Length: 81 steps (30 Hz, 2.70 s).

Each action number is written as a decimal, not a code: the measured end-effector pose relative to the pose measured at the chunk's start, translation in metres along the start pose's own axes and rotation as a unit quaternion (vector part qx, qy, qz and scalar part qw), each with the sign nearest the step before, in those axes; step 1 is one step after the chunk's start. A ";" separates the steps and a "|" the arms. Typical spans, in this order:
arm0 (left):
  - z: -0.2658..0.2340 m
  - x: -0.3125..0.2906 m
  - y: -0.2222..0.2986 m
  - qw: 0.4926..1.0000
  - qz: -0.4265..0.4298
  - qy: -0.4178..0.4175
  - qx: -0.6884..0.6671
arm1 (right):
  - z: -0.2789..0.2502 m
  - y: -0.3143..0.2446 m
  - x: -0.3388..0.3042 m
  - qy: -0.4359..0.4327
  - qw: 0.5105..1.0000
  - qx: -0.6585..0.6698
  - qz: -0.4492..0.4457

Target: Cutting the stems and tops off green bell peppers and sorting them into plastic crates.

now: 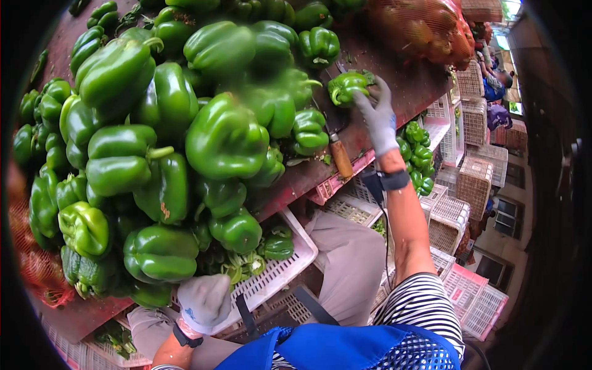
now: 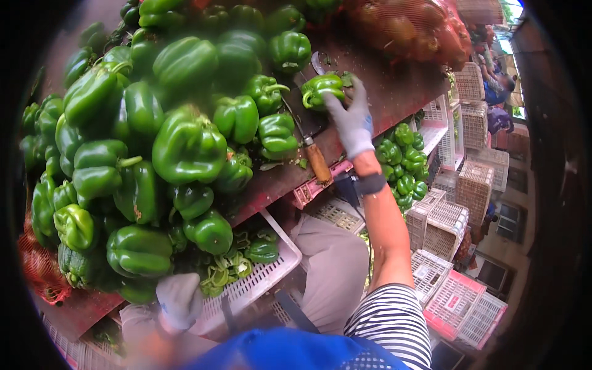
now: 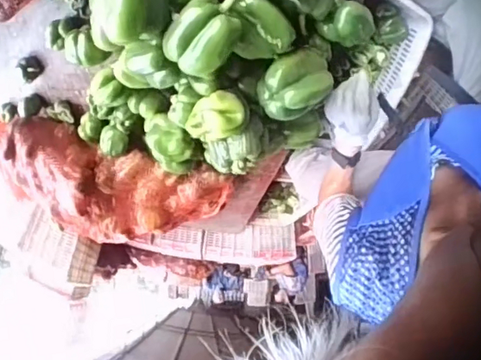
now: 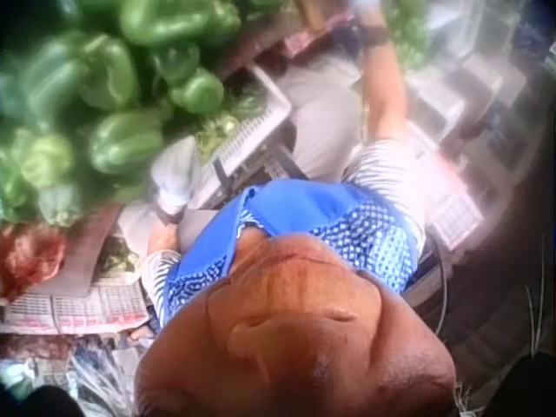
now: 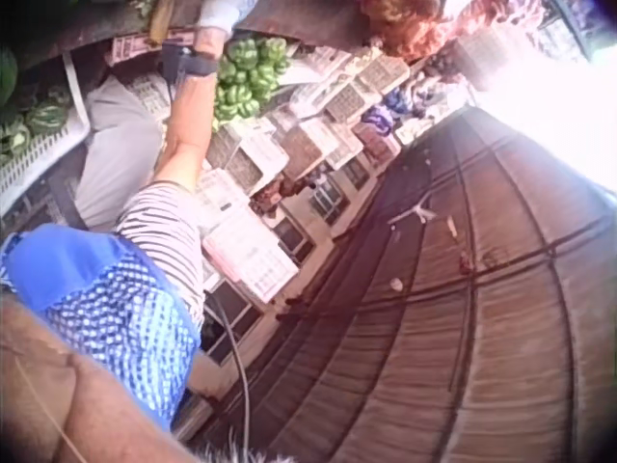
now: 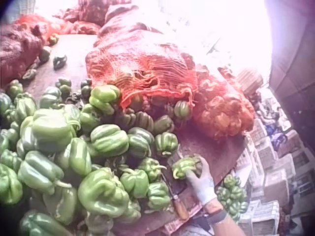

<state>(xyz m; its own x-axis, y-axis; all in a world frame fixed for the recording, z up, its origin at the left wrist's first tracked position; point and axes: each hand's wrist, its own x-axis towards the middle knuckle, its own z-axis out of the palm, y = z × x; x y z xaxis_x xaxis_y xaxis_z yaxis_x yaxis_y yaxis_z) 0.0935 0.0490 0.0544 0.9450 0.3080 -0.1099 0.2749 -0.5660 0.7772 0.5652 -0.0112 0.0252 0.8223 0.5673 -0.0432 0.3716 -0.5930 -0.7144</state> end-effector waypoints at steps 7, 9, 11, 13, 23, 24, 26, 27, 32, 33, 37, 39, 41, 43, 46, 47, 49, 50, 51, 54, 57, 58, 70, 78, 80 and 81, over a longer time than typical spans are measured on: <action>0.017 -0.027 -0.002 0.974 0.004 0.221 0.043 | 0.018 0.012 0.046 0.020 0.998 0.028 -0.050; 0.033 -0.043 0.002 0.965 -0.047 0.254 -0.039 | 0.006 -0.017 0.018 0.000 0.958 0.285 -0.023; 0.043 -0.061 0.019 0.915 -0.179 0.275 -0.235 | -0.022 -0.039 -0.009 -0.044 0.973 0.144 -0.176; 0.047 -0.075 0.029 0.870 -0.220 0.230 -0.378 | -0.046 -0.092 -0.095 -0.145 0.939 0.094 -0.299; 0.145 -0.108 0.077 0.633 0.032 0.155 -0.758 | -0.031 -0.113 -0.397 -0.336 0.821 0.001 -0.461; 0.151 -0.119 0.069 0.634 0.022 0.169 -0.754 | -0.029 -0.107 -0.409 -0.341 0.821 -0.001 -0.458; 0.153 -0.135 0.074 0.614 0.030 0.104 -0.782 | -0.036 -0.093 -0.408 -0.453 0.772 0.052 -0.443; 0.156 -0.140 0.080 0.602 0.036 0.111 -0.790 | -0.045 -0.093 -0.400 -0.427 0.767 0.047 -0.477; 0.173 -0.159 0.054 0.566 0.000 0.134 -0.813 | -0.093 -0.080 -0.318 -0.214 0.864 -0.027 -0.455; 0.177 -0.153 0.056 0.575 -0.021 0.159 -0.802 | -0.094 -0.059 -0.282 -0.172 0.890 -0.031 -0.421; 0.196 -0.133 0.042 0.553 -0.017 0.153 -0.818 | -0.069 0.011 -0.159 -0.025 0.935 -0.195 -0.294; 0.198 -0.112 0.038 0.576 -0.036 0.168 -0.799 | -0.063 0.036 -0.097 0.027 0.928 -0.248 -0.276; 0.195 -0.097 0.027 0.633 -0.030 0.197 -0.748 | -0.037 0.052 -0.055 0.085 0.925 -0.310 -0.202; 0.184 -0.079 0.028 0.609 -0.016 0.193 -0.769 | -0.035 0.054 -0.017 0.014 0.925 -0.350 -0.146; 0.177 -0.057 0.024 0.493 0.007 0.142 -0.858 | -0.037 0.077 0.036 -0.013 0.931 -0.336 -0.143; 0.185 -0.044 0.016 0.453 -0.014 0.126 -0.883 | -0.056 0.120 0.081 0.021 0.897 -0.380 -0.223; 0.189 -0.066 0.009 0.444 -0.060 0.195 -0.873 | -0.005 0.078 0.053 0.008 0.888 -0.409 -0.210; 0.194 -0.067 0.006 0.437 -0.071 0.206 -0.873 | -0.005 0.062 0.043 -0.006 0.891 -0.418 -0.177; 0.199 -0.070 0.001 0.434 -0.072 0.209 -0.873 | -0.003 0.057 0.033 -0.010 0.890 -0.420 -0.179; 0.205 -0.068 -0.005 0.370 -0.104 0.275 -0.881 | -0.017 0.056 0.018 0.085 0.905 -0.397 -0.124; 0.198 -0.068 0.005 0.376 -0.085 0.263 -0.884 | -0.046 0.052 -0.004 0.040 0.989 0.065 -0.125; 0.196 -0.079 0.004 0.374 -0.082 0.282 -0.879 | -0.036 0.017 -0.054 -0.017 0.965 0.230 -0.127; 0.192 -0.129 0.046 0.335 0.007 0.248 -0.909 | 0.005 -0.024 -0.411 -0.246 0.876 0.115 -0.398; 0.192 -0.152 0.056 0.322 0.031 0.260 -0.910 | 0.003 -0.042 -0.438 -0.336 0.846 0.049 -0.411; 0.193 -0.154 0.059 0.321 0.047 0.256 -0.911 | -0.004 -0.048 -0.441 -0.332 0.835 0.025 -0.439; 0.192 -0.155 0.060 0.320 0.049 0.254 -0.911 | -0.006 -0.050 -0.446 -0.320 0.838 0.039 -0.441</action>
<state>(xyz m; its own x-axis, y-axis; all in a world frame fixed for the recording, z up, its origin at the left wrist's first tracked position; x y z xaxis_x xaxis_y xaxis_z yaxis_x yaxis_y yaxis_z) -0.0027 -0.1798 -0.0008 0.6550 0.7043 -0.2737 -0.7495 0.6516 -0.1171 0.1820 -0.2379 0.0841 -0.1661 0.9699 0.1779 0.6628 0.2434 -0.7081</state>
